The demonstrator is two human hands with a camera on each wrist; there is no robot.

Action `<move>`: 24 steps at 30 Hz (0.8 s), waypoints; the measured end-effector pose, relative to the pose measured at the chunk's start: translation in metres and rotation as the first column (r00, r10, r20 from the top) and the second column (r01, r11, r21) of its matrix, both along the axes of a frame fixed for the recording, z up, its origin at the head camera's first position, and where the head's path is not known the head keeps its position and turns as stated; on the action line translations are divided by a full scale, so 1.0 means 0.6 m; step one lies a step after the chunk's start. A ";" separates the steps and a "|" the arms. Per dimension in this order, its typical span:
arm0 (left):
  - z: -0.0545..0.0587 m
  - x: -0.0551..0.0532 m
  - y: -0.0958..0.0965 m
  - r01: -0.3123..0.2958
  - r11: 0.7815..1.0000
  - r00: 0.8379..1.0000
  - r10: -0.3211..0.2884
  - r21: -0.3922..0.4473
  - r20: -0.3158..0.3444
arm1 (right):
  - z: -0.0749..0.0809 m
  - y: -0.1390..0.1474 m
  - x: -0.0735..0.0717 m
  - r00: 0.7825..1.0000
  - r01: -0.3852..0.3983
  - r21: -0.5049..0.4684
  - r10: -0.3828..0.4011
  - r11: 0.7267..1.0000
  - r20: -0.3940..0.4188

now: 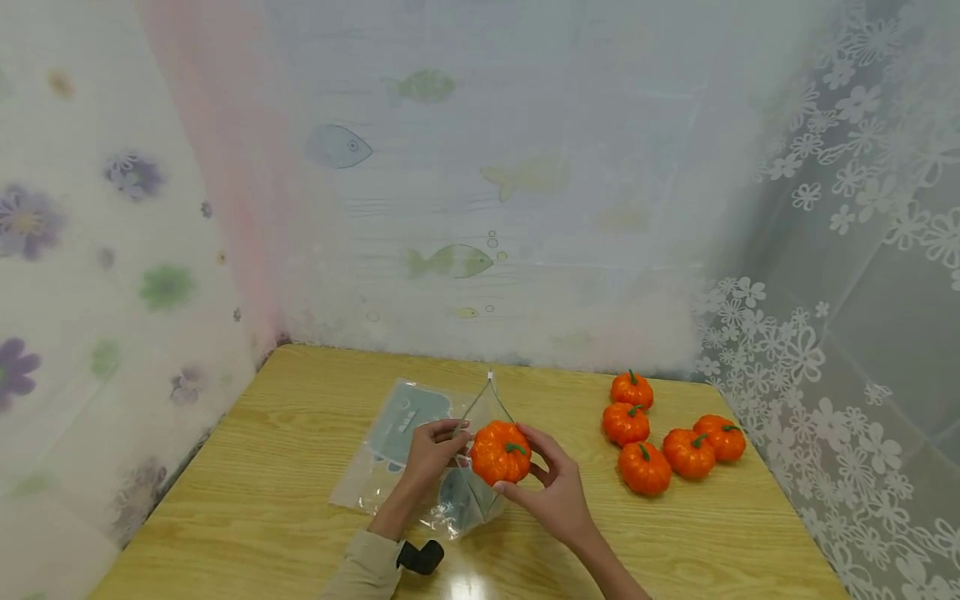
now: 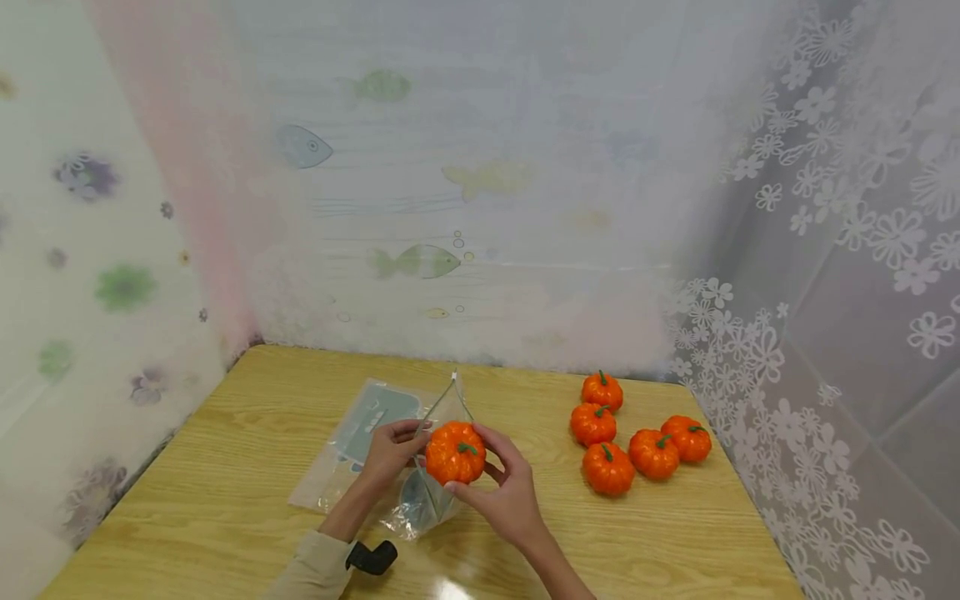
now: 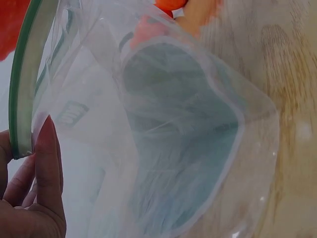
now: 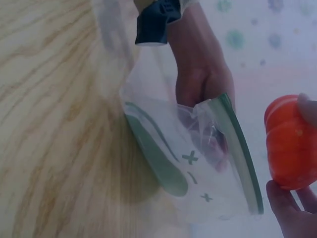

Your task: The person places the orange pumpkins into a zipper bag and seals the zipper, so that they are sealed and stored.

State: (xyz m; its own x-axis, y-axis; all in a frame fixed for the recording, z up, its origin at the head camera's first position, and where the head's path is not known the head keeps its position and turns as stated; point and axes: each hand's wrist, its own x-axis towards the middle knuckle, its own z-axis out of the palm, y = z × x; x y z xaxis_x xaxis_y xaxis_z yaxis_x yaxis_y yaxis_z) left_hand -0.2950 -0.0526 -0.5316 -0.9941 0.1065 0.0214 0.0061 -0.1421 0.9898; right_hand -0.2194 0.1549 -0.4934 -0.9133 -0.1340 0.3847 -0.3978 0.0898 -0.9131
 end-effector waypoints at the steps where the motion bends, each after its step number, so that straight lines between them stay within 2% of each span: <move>1: 0.001 0.001 0.000 -0.001 1.000 1.000 0.001 -0.007 -0.001 | 0.000 -0.001 -0.002 1.000 0.002 0.007 -0.002 1.000 0.003; 9: 0.002 0.001 0.002 -0.006 0.997 1.000 0.006 -0.076 -0.003 | -0.007 -0.008 -0.008 0.999 0.050 0.121 -0.050 0.991 0.000; 17: 0.009 0.001 0.007 0.030 1.000 0.999 -0.030 -0.001 0.023 | -0.019 -0.001 -0.017 0.994 0.108 0.170 -0.113 0.979 0.015; 24: 0.013 0.003 0.009 0.035 0.999 0.999 -0.035 0.008 0.032 | -0.035 0.008 -0.024 0.990 0.121 0.186 -0.132 0.975 0.047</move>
